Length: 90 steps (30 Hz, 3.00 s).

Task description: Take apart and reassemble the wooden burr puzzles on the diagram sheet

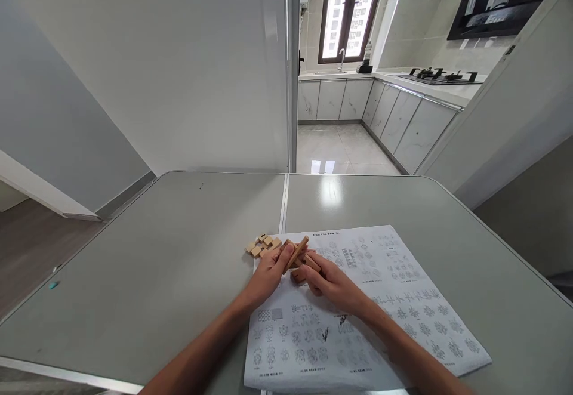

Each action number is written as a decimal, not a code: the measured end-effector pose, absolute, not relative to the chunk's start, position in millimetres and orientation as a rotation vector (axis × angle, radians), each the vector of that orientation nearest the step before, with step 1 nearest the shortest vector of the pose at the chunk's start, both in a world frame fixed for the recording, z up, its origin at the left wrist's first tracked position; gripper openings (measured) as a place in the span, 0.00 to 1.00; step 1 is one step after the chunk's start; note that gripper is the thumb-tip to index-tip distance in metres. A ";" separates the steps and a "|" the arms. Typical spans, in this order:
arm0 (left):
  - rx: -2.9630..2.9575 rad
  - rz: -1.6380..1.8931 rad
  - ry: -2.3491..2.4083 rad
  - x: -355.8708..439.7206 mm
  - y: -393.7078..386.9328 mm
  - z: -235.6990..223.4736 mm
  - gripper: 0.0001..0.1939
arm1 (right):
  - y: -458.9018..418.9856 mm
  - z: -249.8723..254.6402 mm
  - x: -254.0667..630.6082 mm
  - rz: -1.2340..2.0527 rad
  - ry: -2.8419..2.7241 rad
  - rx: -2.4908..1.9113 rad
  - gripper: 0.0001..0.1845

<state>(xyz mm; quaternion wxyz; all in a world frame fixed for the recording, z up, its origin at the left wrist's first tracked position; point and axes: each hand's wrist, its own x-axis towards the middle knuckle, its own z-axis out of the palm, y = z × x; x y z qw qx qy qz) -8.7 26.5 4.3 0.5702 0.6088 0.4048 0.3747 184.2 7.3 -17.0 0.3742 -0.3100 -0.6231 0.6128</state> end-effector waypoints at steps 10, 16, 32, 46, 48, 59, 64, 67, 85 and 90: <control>1.005 1.102 0.920 -10.2 33.2 2.9 0.30 | 18.2 -20.8 199.8 0.969 -1.729 -1.067 0.13; 0.975 1.081 0.897 -9.5 31.5 4.7 0.30 | 24.2 -32.1 204.2 0.796 -2.045 -1.029 0.17; 0.925 1.063 0.904 -7.3 31.6 0.5 0.31 | 23.1 -36.2 202.5 0.686 -2.110 -1.050 0.09; 0.978 0.994 0.953 -6.8 31.9 -4.1 0.31 | 31.1 -15.9 213.4 1.393 -1.028 -0.982 0.19; 0.998 0.968 0.961 -7.3 31.6 -4.7 0.30 | 29.7 -14.7 213.3 1.504 -0.979 -0.910 0.17; 1.129 0.865 0.874 -6.9 29.7 -9.5 0.26 | 19.1 -14.3 203.3 1.794 -0.969 -0.714 0.18; 1.122 0.832 0.815 -6.3 29.3 -8.5 0.27 | 18.5 -12.2 202.8 1.830 -0.988 -0.668 0.18; 1.117 0.824 0.810 -7.2 29.8 -8.8 0.27 | 18.0 -11.0 201.8 1.864 -1.016 -0.644 0.18; 0.981 0.859 0.799 -8.0 24.1 -0.7 0.21 | 13.7 -31.2 193.2 2.037 -0.979 -0.572 0.19; 0.946 0.879 0.762 -5.1 20.9 4.6 0.18 | 11.7 -30.8 189.1 1.988 -1.122 -0.597 0.20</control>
